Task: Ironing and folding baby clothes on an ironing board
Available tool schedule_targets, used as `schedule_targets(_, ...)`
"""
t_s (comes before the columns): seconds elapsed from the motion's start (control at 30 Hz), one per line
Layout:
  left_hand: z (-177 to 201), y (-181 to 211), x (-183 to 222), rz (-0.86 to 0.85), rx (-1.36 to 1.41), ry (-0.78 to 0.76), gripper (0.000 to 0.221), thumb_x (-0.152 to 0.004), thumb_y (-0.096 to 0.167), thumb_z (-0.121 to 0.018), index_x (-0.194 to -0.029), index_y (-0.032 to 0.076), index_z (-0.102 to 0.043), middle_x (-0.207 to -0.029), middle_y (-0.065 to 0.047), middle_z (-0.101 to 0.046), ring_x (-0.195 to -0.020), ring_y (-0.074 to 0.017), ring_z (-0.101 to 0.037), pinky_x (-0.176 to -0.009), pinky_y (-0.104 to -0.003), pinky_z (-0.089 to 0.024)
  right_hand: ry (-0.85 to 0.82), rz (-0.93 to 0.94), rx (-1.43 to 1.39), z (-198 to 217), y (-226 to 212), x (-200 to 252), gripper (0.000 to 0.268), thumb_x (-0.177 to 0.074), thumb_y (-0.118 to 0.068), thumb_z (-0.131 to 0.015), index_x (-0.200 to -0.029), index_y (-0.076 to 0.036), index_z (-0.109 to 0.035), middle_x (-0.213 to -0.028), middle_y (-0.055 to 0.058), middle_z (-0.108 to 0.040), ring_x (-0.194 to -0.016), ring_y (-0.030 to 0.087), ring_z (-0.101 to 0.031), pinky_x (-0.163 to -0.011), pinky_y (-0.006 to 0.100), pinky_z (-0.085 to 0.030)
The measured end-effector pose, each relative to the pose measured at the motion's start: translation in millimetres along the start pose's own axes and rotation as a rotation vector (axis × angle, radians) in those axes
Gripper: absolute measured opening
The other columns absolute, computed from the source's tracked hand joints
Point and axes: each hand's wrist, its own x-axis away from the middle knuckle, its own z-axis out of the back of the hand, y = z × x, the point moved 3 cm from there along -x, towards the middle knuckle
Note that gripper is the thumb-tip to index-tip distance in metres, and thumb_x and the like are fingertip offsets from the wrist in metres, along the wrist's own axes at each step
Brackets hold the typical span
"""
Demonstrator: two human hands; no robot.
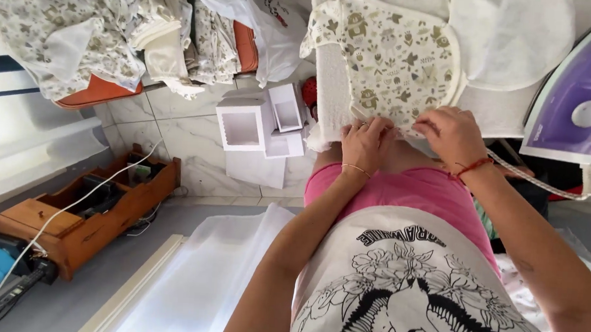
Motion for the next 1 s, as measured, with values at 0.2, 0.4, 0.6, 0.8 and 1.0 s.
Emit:
schedule_targets(0.2,-4,-3,-4,0.079,-0.031,0.029,0.018,-0.074,0.043,-0.053,-0.079,0.026,-0.051,-0.062,-0.001,-0.055,-0.074,-0.0208,-0.057,-0.076,-0.037,-0.039,-0.132,-0.101,0.019,-13,3,-10,0.014,-0.077,-0.035,-0.066,-0.083,-0.023,-0.061,-0.072,-0.005,-0.056,-0.077,0.019,-0.058,-0.071,0.035,-0.044)
schedule_targets(0.4,-4,-4,-6,0.109,-0.057,-0.004,0.021,-0.073,0.045,-0.052,-0.075,0.024,-0.049,-0.061,-0.002,-0.055,-0.075,-0.0203,-0.056,-0.076,-0.037,-0.039,-0.225,-0.212,0.027,-13,0,-13,0.018,-0.075,-0.037,-0.065,-0.087,-0.025,-0.058,-0.076,-0.006,-0.056,-0.081,0.017,-0.058,-0.076,0.036,-0.042)
schedule_targets(0.6,-9,-5,-5,0.106,-0.066,-0.006,0.022,-0.072,0.046,-0.053,-0.073,0.024,-0.049,-0.06,-0.002,-0.055,-0.074,-0.02,-0.057,-0.075,-0.037,-0.039,-0.261,-0.284,0.209,-43,17,-11,0.013,-0.076,-0.036,-0.065,-0.082,-0.027,-0.057,-0.076,-0.007,-0.053,-0.078,0.018,-0.057,-0.075,0.037,-0.039)
schedule_targets(0.8,-9,-9,-6,0.061,-0.065,-0.026,0.019,-0.074,0.043,-0.051,-0.076,0.024,-0.048,-0.061,-0.001,-0.054,-0.075,-0.0201,-0.056,-0.074,-0.037,-0.038,-0.326,-0.378,0.171,-36,9,-20,0.017,-0.075,-0.037,-0.065,-0.079,-0.023,-0.054,-0.081,-0.003,-0.054,-0.084,0.021,-0.058,-0.077,0.042,-0.036)
schedule_targets(1.0,-3,-6,-5,0.072,-0.039,-0.067,0.017,-0.073,0.04,-0.052,-0.077,0.024,-0.046,-0.065,-0.001,-0.055,-0.079,-0.0196,-0.056,-0.076,-0.037,-0.039,-0.283,-0.426,0.199,-41,13,-17,0.028,-0.07,-0.033,-0.069,-0.084,-0.021,-0.047,-0.083,0.001,-0.056,-0.085,0.025,-0.058,-0.072,0.047,-0.034)
